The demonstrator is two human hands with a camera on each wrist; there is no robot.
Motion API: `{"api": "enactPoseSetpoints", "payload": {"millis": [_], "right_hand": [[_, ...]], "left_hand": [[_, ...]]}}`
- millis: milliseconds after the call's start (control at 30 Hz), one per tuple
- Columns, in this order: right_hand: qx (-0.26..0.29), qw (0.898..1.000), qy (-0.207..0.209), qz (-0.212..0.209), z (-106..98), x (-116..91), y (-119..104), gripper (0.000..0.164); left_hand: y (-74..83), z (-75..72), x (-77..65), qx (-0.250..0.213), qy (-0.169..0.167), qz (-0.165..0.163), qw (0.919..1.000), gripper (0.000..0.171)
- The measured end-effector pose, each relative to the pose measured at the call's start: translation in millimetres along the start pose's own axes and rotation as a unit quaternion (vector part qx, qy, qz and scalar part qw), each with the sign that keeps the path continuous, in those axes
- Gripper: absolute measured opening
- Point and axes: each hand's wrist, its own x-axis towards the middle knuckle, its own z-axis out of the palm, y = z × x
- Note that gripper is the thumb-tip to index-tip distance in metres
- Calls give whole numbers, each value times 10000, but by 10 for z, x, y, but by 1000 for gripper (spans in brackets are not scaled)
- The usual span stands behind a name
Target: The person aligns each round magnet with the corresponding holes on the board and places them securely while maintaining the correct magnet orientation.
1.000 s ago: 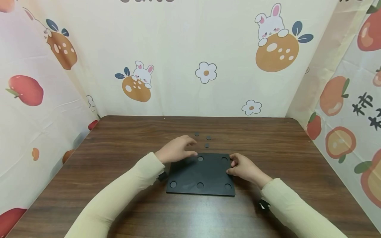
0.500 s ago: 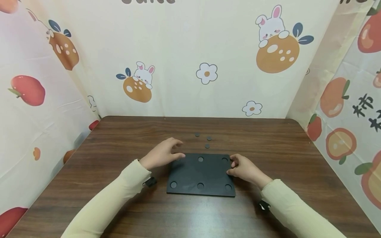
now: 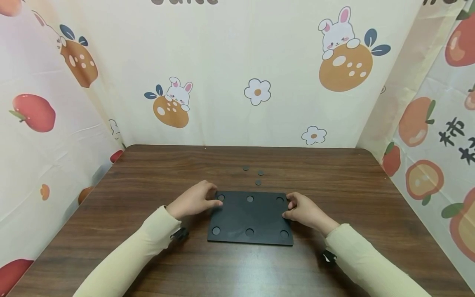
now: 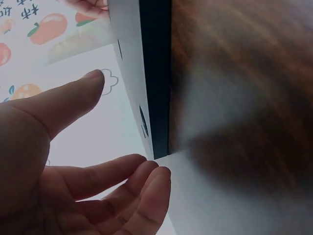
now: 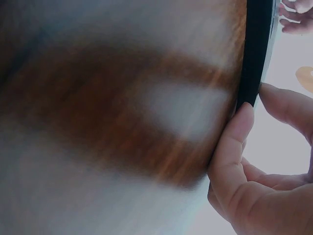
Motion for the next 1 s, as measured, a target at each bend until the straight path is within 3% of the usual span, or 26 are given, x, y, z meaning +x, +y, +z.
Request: {"api": "enactPoseSetpoints", "payload": {"millis": [233, 767, 1000], "right_hand": [[-28, 10000, 6, 13, 3, 4, -1, 65], [-56, 10000, 4, 30, 4, 4, -8, 65], [-51, 10000, 2, 22, -5, 3, -3, 66]], "left_hand": [[-23, 29, -57, 168, -245, -124, 9995, 64], [-83, 112, -95, 244, -92, 55, 9996, 68], [-72, 120, -88, 425, -191, 160, 9988, 73]]}}
